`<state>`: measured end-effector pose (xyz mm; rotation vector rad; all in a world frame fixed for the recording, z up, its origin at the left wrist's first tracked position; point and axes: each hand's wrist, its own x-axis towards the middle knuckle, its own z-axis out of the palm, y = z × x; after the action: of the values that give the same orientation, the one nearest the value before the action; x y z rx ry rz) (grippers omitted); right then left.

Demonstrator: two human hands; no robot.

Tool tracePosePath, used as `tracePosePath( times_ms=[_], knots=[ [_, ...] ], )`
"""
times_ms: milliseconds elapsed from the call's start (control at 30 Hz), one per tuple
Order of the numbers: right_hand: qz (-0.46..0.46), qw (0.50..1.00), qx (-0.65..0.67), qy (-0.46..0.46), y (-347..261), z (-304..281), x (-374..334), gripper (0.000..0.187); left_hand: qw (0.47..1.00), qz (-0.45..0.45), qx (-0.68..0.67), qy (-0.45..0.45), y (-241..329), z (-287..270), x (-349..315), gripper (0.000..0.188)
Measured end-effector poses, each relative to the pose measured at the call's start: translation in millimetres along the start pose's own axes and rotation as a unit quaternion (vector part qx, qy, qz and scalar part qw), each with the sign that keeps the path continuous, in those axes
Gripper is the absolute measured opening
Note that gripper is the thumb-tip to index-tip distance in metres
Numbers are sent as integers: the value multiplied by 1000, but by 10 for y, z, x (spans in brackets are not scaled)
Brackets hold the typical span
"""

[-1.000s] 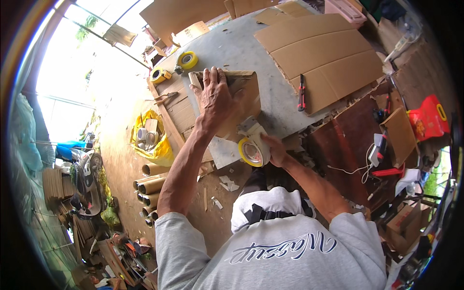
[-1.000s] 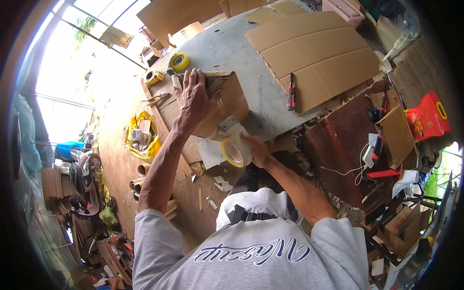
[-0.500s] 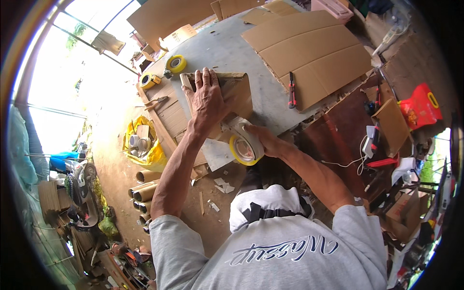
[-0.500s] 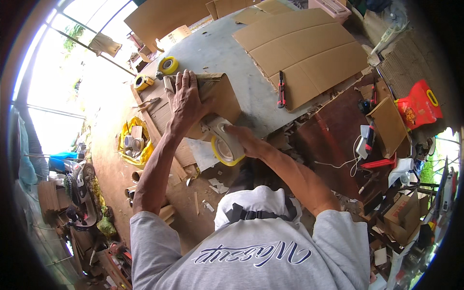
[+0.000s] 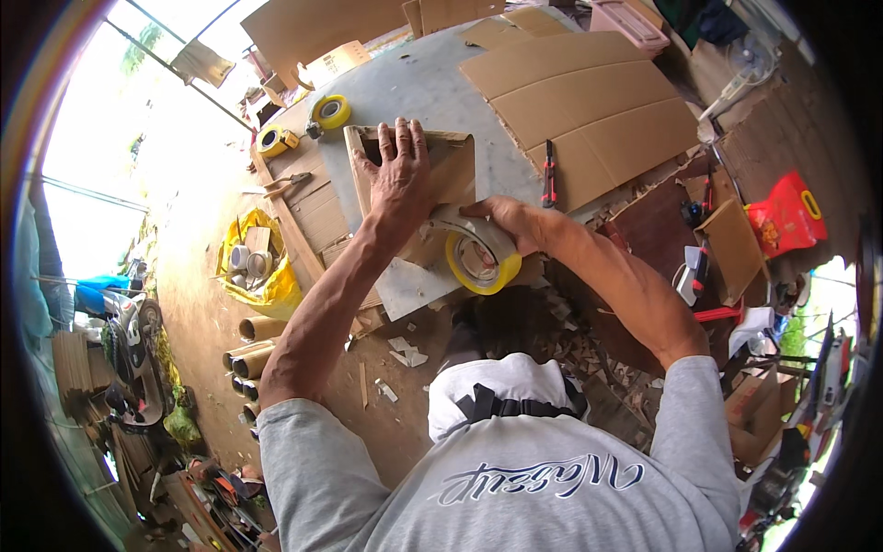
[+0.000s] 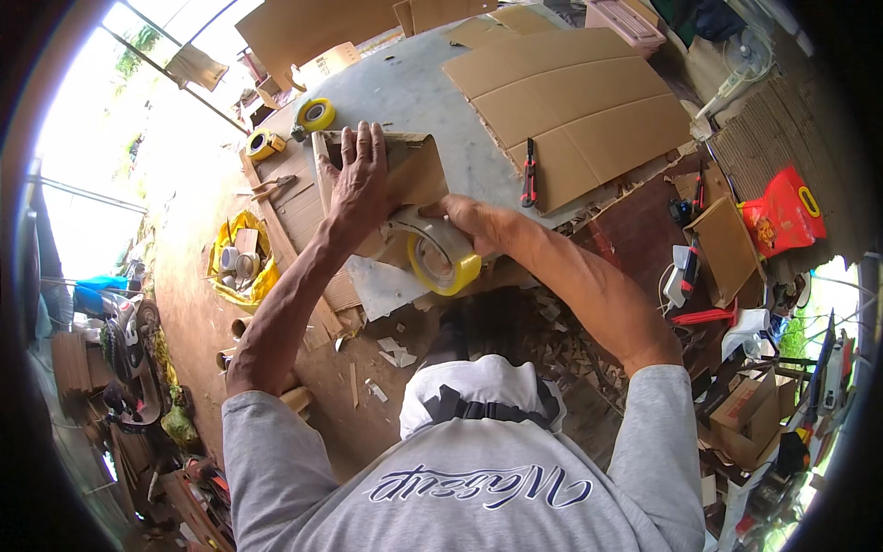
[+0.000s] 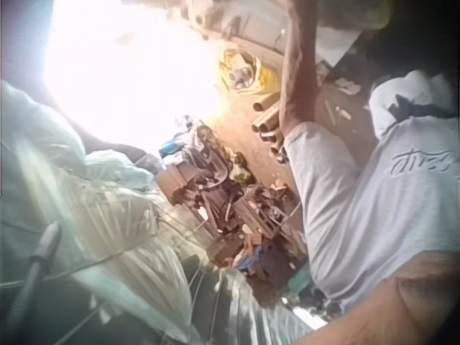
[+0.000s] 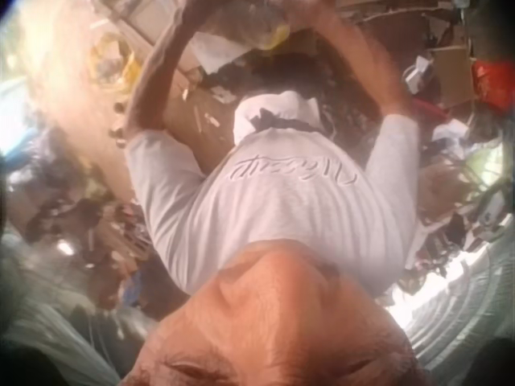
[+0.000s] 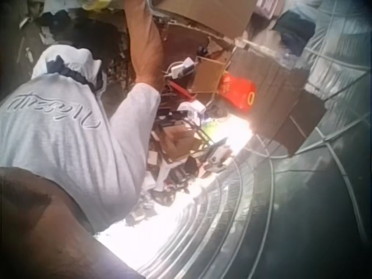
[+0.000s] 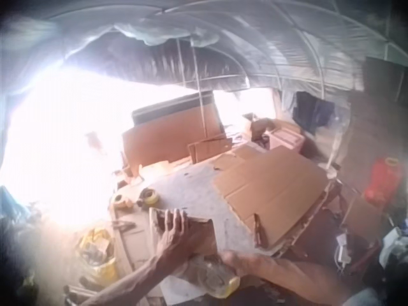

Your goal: The person assembles cardboard boxes by folding flaps, securing them with a tape dispenser, and applying shipping labels. They also cut larger cardboard sheets with a utility knife to create box components.

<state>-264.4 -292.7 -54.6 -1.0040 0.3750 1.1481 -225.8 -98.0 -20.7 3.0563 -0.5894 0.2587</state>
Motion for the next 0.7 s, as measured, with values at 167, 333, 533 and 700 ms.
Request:
tracePosePath(
  times_ms=[167,333,533,700],
  knots=[
    [-77,941,-323,-62,17,6,219,45,999,9,31,33,56,117,-24,100],
    [-156,809,-564,-59,552,249,618,57,997,51,23,52,-121,-31,-4,85],
    [-212,921,-322,54,1400,-786,682,50,987,71,79,118,-69,124,186,88],
    [-121,958,-35,258,1365,-1054,210,40,992,74,36,99,9,132,317,84]
  ],
)
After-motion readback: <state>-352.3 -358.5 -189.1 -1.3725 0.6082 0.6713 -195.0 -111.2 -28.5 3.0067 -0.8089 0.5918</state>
